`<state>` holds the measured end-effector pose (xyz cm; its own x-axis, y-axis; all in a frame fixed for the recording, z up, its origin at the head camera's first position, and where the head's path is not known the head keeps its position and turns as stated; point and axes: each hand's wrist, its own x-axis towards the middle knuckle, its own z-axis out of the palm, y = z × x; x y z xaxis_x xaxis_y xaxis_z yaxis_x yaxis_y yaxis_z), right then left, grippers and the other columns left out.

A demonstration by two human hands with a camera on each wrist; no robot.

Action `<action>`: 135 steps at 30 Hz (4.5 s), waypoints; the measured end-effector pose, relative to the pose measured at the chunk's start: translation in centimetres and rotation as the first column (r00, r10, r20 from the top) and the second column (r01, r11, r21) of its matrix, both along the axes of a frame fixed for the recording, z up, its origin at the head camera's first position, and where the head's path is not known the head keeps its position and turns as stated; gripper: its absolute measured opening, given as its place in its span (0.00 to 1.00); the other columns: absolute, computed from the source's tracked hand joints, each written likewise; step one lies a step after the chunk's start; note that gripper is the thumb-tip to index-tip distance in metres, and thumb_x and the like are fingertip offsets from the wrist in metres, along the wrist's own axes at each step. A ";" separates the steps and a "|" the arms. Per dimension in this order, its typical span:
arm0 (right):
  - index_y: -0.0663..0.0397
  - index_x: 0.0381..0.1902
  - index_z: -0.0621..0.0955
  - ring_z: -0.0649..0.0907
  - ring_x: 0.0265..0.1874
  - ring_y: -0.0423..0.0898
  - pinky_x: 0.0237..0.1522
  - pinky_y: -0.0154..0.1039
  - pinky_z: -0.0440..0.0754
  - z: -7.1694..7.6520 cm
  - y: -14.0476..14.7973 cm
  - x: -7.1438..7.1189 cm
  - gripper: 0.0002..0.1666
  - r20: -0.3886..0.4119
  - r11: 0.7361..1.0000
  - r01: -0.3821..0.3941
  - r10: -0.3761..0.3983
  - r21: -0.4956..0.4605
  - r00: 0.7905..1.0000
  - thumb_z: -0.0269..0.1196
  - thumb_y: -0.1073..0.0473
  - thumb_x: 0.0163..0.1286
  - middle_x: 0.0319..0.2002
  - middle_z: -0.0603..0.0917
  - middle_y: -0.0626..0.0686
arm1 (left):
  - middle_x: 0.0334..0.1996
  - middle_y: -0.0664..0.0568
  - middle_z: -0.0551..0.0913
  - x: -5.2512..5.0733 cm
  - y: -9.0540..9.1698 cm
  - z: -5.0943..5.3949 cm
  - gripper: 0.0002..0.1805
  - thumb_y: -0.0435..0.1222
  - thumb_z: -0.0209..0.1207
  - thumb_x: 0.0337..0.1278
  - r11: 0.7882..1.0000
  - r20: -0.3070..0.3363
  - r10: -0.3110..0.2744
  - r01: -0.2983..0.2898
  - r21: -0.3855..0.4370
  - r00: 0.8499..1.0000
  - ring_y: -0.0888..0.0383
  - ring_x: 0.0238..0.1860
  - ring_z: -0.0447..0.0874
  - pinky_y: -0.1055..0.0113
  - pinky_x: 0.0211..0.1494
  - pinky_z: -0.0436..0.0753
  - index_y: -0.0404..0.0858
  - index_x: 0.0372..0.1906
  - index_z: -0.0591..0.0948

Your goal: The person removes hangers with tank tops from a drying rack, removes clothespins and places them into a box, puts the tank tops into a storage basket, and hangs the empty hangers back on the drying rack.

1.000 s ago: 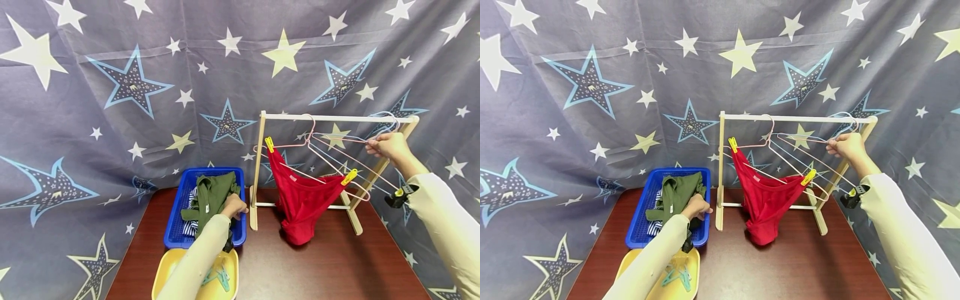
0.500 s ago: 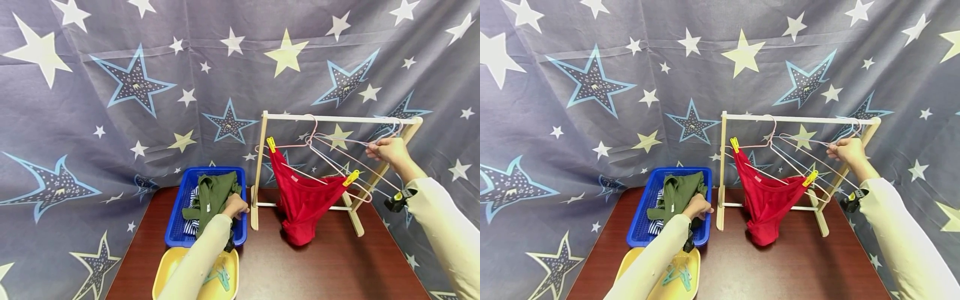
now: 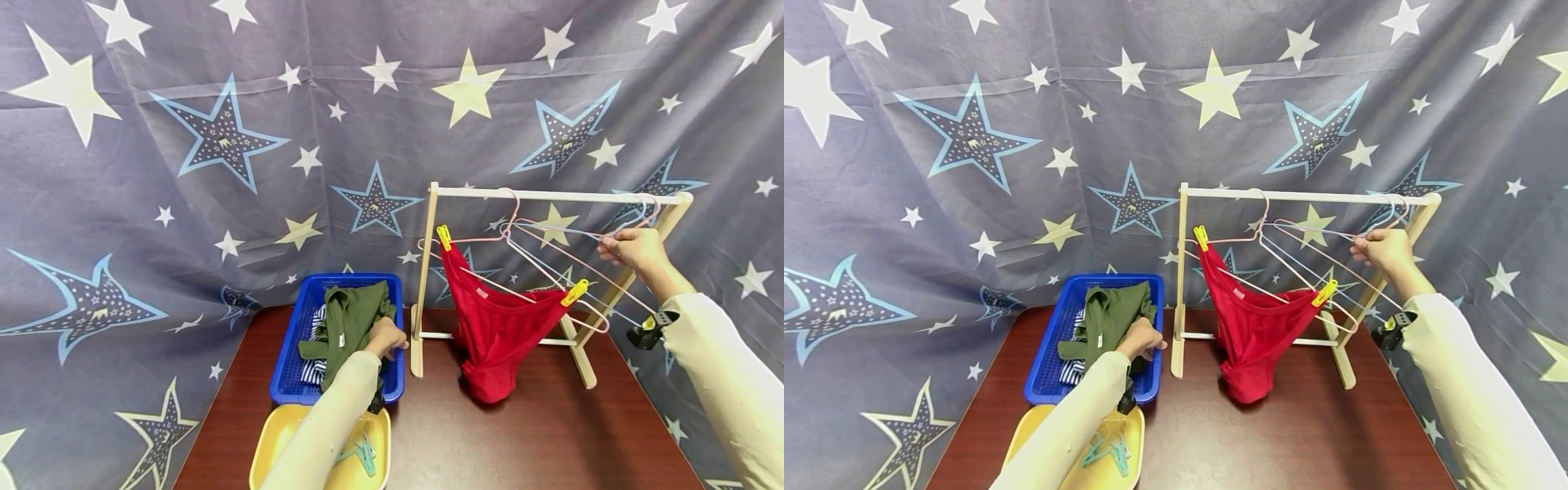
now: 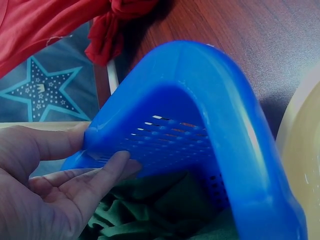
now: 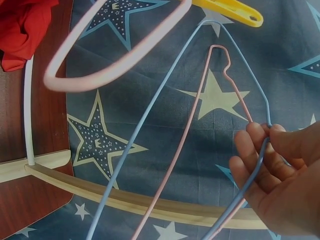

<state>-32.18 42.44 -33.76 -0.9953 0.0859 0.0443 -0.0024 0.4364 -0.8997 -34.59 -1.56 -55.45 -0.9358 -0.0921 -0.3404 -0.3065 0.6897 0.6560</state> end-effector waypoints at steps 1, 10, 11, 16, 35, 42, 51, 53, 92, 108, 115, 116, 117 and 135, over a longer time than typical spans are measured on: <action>0.42 0.25 0.81 0.84 0.20 0.26 0.24 0.24 0.82 0.0 0.0 0.0 0.23 -0.004 1.000 0.000 0.000 0.001 1.000 0.51 0.66 0.80 0.17 0.84 0.29 | 0.24 0.41 0.81 0.1 0.0 0.1 0.12 0.24 0.74 0.41 1.000 0.000 0.002 -0.002 -0.005 1.000 0.44 0.22 0.89 0.63 0.19 0.86 0.29 0.25 0.79; 0.38 0.24 0.80 0.84 0.20 0.27 0.24 0.23 0.82 0.2 -0.1 0.2 0.25 0.008 1.000 0.006 -0.006 -0.012 1.000 0.51 0.67 0.80 0.17 0.84 0.30 | 0.26 0.34 0.85 -0.4 0.1 -0.1 0.12 0.24 0.75 0.41 1.000 0.020 0.014 -0.013 -0.024 1.000 0.43 0.21 0.90 0.63 0.19 0.86 0.26 0.27 0.80; 0.39 0.24 0.80 0.84 0.20 0.27 0.24 0.23 0.82 0.3 -0.1 0.2 0.25 0.009 1.000 0.006 -0.006 -0.011 1.000 0.51 0.67 0.80 0.17 0.84 0.30 | 0.26 0.34 0.84 -0.5 0.1 -0.2 0.12 0.24 0.75 0.40 1.000 0.028 0.017 -0.016 -0.015 0.999 0.43 0.20 0.89 0.62 0.19 0.86 0.25 0.27 0.80; 0.41 0.25 0.81 0.84 0.20 0.26 0.24 0.23 0.82 0.3 0.1 0.1 0.24 0.025 1.000 0.009 -0.008 -0.020 1.000 0.51 0.67 0.79 0.17 0.84 0.30 | 0.26 0.34 0.84 -0.8 0.0 -0.5 0.12 0.23 0.74 0.39 1.000 0.058 0.021 -0.021 0.001 0.998 0.45 0.14 0.85 0.61 0.17 0.85 0.24 0.28 0.80; 0.57 0.37 0.87 0.75 0.24 0.23 0.27 0.20 0.76 0.6 0.8 1.4 0.06 -0.158 0.953 0.182 -0.146 0.243 0.977 0.63 0.62 0.72 0.23 0.73 0.21 | 0.29 0.32 0.87 0.2 -0.1 0.2 0.14 0.27 0.76 0.42 0.999 -0.023 0.002 -0.003 -0.047 1.000 0.43 0.21 0.89 0.62 0.20 0.87 0.25 0.32 0.83; 0.66 0.46 0.85 0.76 0.21 0.22 0.25 0.20 0.75 1.1 0.6 2.0 0.16 -0.181 0.920 0.245 -0.196 0.307 0.964 0.65 0.57 0.72 0.18 0.73 0.16 | 0.29 0.32 0.86 0.2 0.0 0.0 0.14 0.27 0.76 0.41 0.999 -0.030 0.004 -0.006 -0.051 1.000 0.43 0.22 0.90 0.61 0.22 0.88 0.25 0.33 0.83; 0.65 0.55 0.83 0.67 0.22 0.12 0.31 0.21 0.66 2.9 -1.2 3.6 0.26 -0.324 0.835 0.359 -0.232 0.418 0.917 0.62 0.48 0.72 0.18 0.65 0.05 | 0.29 0.32 0.86 0.3 -0.1 -0.1 0.13 0.26 0.75 0.43 1.000 -0.025 0.010 -0.011 -0.025 1.000 0.41 0.24 0.90 0.61 0.22 0.88 0.25 0.32 0.82; 0.64 0.54 0.84 0.68 0.23 0.13 0.31 0.21 0.66 3.5 -1.9 4.0 0.27 -0.330 0.845 0.349 -0.221 0.405 0.918 0.62 0.46 0.72 0.18 0.66 0.06 | 0.30 0.32 0.86 0.3 -0.1 0.0 0.13 0.26 0.75 0.42 1.000 -0.023 0.013 -0.014 -0.015 1.000 0.42 0.23 0.90 0.63 0.19 0.86 0.25 0.32 0.82; 0.72 0.63 0.77 0.78 0.37 0.28 0.41 0.22 0.78 1.9 -14.8 1.4 0.25 -0.050 0.984 -0.059 0.068 0.169 0.996 0.60 0.59 0.76 0.58 0.83 0.64 | 0.28 0.36 0.84 0.1 -0.3 -0.6 0.12 0.24 0.75 0.41 0.999 -0.018 0.028 -0.027 0.043 0.999 0.43 0.20 0.89 0.60 0.23 0.89 0.27 0.30 0.81; 0.83 0.62 0.72 0.82 0.25 0.23 0.36 0.17 0.79 -0.3 -15.3 -0.2 0.24 -0.004 0.994 -0.106 0.106 -0.038 0.994 0.58 0.67 0.76 0.26 0.86 0.33 | 0.27 0.37 0.84 0.2 -0.2 -0.6 0.13 0.26 0.75 0.42 1.000 -0.032 0.028 -0.028 0.011 0.999 0.43 0.20 0.89 0.64 0.17 0.85 0.26 0.31 0.82; 0.80 0.57 0.75 0.84 0.23 0.27 0.31 0.22 0.81 -0.7 -15.8 -0.4 0.20 0.007 0.997 -0.064 0.064 -0.053 0.998 0.59 0.66 0.76 0.19 0.85 0.31 | 0.27 0.38 0.83 0.2 -0.2 -0.5 0.13 0.25 0.75 0.40 0.999 -0.028 0.033 -0.032 0.039 0.999 0.43 0.21 0.89 0.63 0.18 0.86 0.26 0.30 0.81; 0.80 0.56 0.75 0.84 0.22 0.27 0.30 0.23 0.81 -0.8 -15.9 -0.5 0.19 0.007 0.997 -0.062 0.062 -0.053 0.998 0.59 0.67 0.76 0.18 0.85 0.31 | 0.27 0.38 0.83 0.2 -0.2 -0.5 0.13 0.25 0.75 0.40 0.999 -0.028 0.033 -0.032 0.040 0.999 0.43 0.21 0.89 0.63 0.18 0.86 0.26 0.30 0.81; 0.80 0.56 0.75 0.84 0.22 0.28 0.29 0.23 0.82 -0.8 -15.9 -0.5 0.19 0.007 0.996 -0.063 0.064 -0.056 0.998 0.59 0.67 0.76 0.18 0.84 0.31 | 0.27 0.37 0.83 0.2 -0.2 -0.5 0.13 0.25 0.75 0.40 0.999 -0.027 0.033 -0.032 0.039 0.999 0.42 0.21 0.89 0.63 0.18 0.86 0.26 0.31 0.81; 0.83 0.57 0.75 0.83 0.19 0.29 0.24 0.24 0.80 -0.7 -16.5 -0.5 0.19 -0.024 0.998 -0.030 0.029 -0.058 0.999 0.58 0.69 0.75 0.20 0.85 0.35 | 0.26 0.38 0.84 0.5 -0.2 -0.2 0.11 0.25 0.75 0.42 0.999 -0.022 0.034 -0.034 0.032 0.999 0.43 0.21 0.89 0.61 0.22 0.88 0.27 0.29 0.82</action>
